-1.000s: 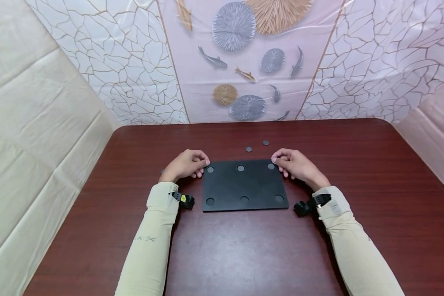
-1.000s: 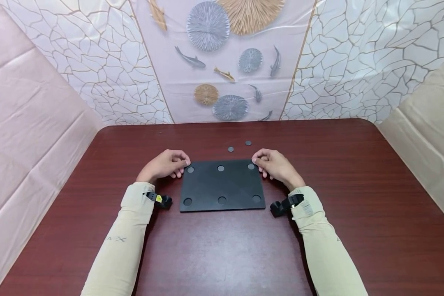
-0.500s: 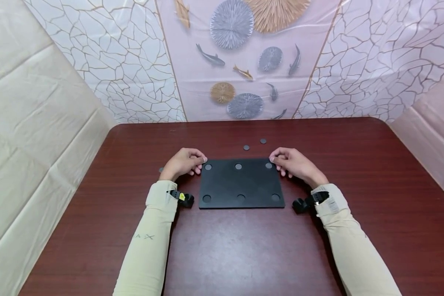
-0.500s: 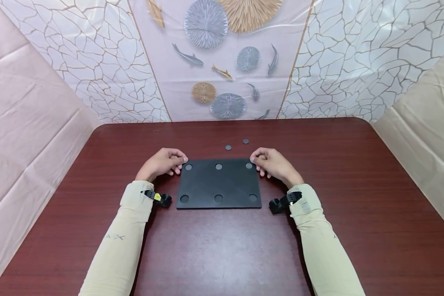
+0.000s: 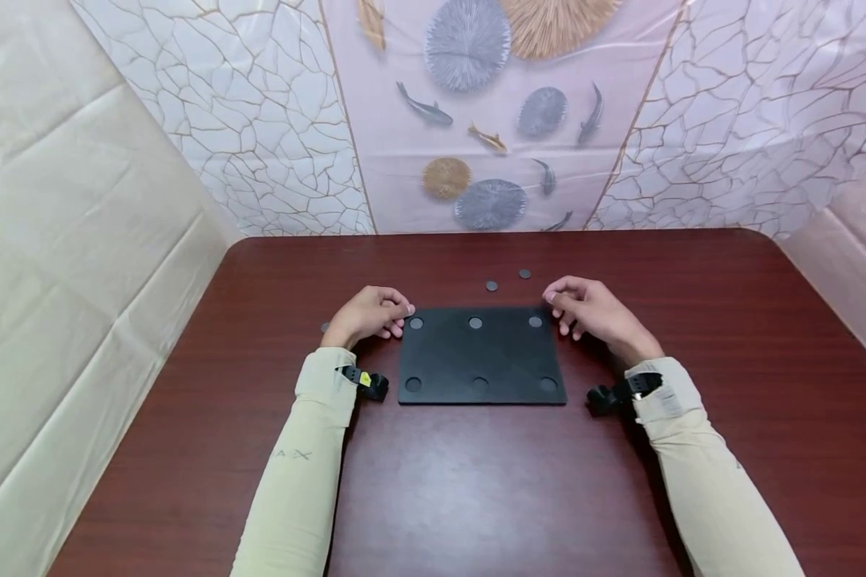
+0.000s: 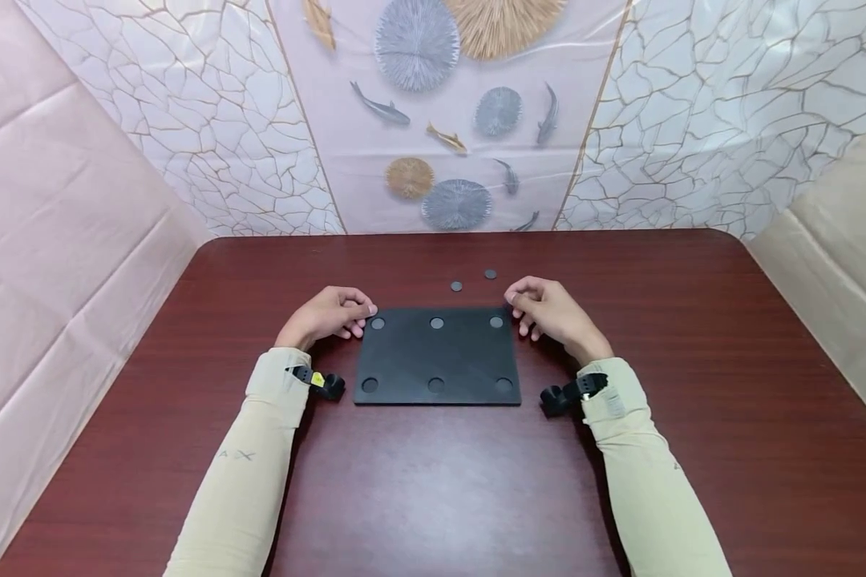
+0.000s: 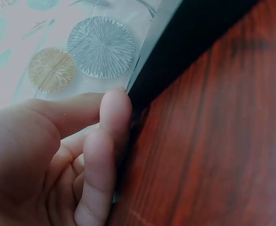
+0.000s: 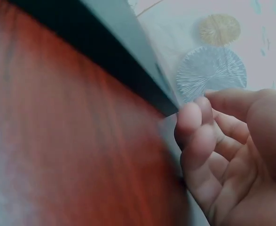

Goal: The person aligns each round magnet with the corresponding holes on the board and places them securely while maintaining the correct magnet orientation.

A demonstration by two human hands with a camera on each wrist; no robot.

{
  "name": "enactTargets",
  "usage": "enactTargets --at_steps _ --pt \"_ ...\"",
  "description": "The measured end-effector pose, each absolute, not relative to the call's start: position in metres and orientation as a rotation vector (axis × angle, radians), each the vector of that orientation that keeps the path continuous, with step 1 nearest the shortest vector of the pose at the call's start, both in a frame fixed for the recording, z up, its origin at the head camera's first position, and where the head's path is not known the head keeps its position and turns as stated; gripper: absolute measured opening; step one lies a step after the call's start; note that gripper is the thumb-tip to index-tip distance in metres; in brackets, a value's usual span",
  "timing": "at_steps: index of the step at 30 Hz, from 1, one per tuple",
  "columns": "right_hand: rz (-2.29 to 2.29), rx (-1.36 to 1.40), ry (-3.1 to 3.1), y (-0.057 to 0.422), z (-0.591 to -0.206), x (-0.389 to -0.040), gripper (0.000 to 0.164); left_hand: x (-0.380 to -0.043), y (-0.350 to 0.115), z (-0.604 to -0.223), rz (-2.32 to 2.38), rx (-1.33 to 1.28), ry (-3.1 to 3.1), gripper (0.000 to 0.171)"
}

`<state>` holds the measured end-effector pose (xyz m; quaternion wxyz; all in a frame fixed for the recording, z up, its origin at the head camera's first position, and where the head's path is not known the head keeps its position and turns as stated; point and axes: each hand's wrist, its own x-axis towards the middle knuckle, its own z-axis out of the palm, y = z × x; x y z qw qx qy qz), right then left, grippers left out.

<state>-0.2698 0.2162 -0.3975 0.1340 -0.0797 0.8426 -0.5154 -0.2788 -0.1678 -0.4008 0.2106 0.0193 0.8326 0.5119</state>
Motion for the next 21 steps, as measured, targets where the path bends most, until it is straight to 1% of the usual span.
enactTargets --at_steps 4,9,14,21 --pt "-1.49 -0.237 2.515 0.218 -0.395 -0.272 0.029 -0.28 -0.166 -0.404 1.431 0.068 2.305 0.018" --pt "-1.485 -0.246 2.547 0.209 -0.398 -0.278 0.03 -0.276 -0.17 -0.408 1.412 0.033 2.329 0.018" --pt "-1.447 -0.22 2.624 0.201 -0.398 -0.291 0.028 -0.276 -0.168 -0.41 1.42 0.044 2.322 0.019" --pt "-1.282 -0.239 2.656 0.196 -0.392 -0.316 0.036 -0.279 -0.165 -0.409 1.428 0.038 2.343 0.018"
